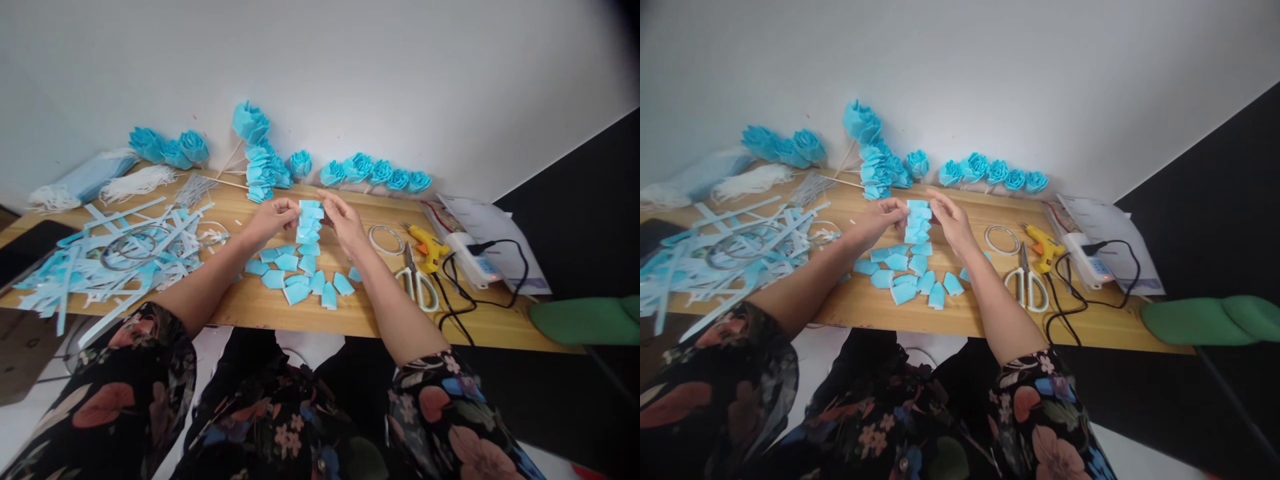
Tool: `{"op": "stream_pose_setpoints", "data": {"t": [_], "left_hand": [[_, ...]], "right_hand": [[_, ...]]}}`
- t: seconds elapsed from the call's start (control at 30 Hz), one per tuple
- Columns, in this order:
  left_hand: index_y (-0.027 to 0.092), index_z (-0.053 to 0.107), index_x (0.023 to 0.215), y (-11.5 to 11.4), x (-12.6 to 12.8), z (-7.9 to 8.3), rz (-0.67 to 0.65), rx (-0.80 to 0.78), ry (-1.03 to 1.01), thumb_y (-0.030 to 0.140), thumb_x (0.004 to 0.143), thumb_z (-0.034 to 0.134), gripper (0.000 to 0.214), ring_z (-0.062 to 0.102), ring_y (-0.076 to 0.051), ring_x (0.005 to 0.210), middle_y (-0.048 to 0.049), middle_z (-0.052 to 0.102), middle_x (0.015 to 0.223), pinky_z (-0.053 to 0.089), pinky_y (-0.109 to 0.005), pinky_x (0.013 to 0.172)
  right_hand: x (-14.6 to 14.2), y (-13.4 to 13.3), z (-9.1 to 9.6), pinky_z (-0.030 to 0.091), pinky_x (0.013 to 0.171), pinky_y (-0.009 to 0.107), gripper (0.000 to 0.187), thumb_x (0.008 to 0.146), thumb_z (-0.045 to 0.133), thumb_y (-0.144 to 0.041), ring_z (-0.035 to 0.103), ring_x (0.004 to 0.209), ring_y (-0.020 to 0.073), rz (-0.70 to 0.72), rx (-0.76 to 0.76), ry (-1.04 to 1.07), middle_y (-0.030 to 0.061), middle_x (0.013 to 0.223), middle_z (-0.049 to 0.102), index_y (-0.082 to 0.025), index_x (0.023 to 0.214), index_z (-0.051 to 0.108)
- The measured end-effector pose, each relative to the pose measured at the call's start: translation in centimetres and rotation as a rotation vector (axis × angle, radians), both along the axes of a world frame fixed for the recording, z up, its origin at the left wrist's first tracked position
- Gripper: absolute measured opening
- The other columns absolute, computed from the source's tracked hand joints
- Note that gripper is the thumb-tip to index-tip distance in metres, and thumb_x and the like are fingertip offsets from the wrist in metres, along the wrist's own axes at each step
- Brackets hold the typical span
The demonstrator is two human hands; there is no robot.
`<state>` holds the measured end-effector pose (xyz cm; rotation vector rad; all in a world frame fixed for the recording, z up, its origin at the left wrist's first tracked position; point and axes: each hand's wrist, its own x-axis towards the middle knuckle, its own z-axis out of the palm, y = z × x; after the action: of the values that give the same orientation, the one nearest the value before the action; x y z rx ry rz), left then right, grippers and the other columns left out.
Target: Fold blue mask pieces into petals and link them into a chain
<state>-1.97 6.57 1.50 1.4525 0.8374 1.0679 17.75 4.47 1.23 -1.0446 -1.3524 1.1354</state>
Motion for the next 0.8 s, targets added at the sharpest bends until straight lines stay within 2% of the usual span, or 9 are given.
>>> {"op": "stream_pose_setpoints", "data": {"t": [0.2,0.4,0.57,0.8], "left_hand": [[0.015,0.062,0.067,-0.4,0.3,0.2,-0.008,-0.033,-0.004,0.025,0.079,0.074,0.019,0.053,-0.008,0.053,0.0008,0.061,0.057,0.042,-0.021,0.056],[0.015,0.062,0.067,-0.3,0.1,0.2,-0.007,-0.03,-0.011,0.027,0.078,0.075,0.02,0.053,-0.008,0.053,0.0011,0.061,0.057,0.042,-0.02,0.056],[0.016,0.061,0.066,0.4,-0.2,-0.4,0.042,-0.026,-0.096,0.032,0.078,0.074,0.024,0.051,-0.008,0.051,0.0013,0.058,0.055,0.04,-0.02,0.053],[0.017,0.06,0.065,0.4,-0.2,-0.6,-0.026,-0.051,-0.117,0.037,0.078,0.075,0.029,0.051,-0.009,0.052,0.0012,0.057,0.056,0.04,-0.021,0.055]], "right_hand": [[-0.5,-0.1,-0.4,0.058,0.083,0.036,0.066,0.073,0.083,-0.053,0.068,0.088,0.021,0.074,0.037,-0.041,0.0021,0.098,0.074,-0.027,0.132,0.064],[-0.2,0.0,-0.5,0.059,0.087,0.038,0.065,0.076,0.08,-0.057,0.07,0.09,0.0207,0.077,0.036,-0.033,0.0015,0.099,0.075,-0.029,0.132,0.064],[0.4,0.5,-0.4,0.059,0.096,0.04,0.06,0.086,0.064,-0.071,0.071,0.095,0.019,0.008,0.011,0.069,0.0025,0.102,0.075,-0.03,0.13,0.066],[0.3,0.6,-0.8,0.061,0.09,0.038,0.054,0.08,0.074,-0.067,0.07,0.09,0.0176,-0.003,0.032,0.023,0.0013,0.1,0.076,-0.029,0.119,0.072]]}}
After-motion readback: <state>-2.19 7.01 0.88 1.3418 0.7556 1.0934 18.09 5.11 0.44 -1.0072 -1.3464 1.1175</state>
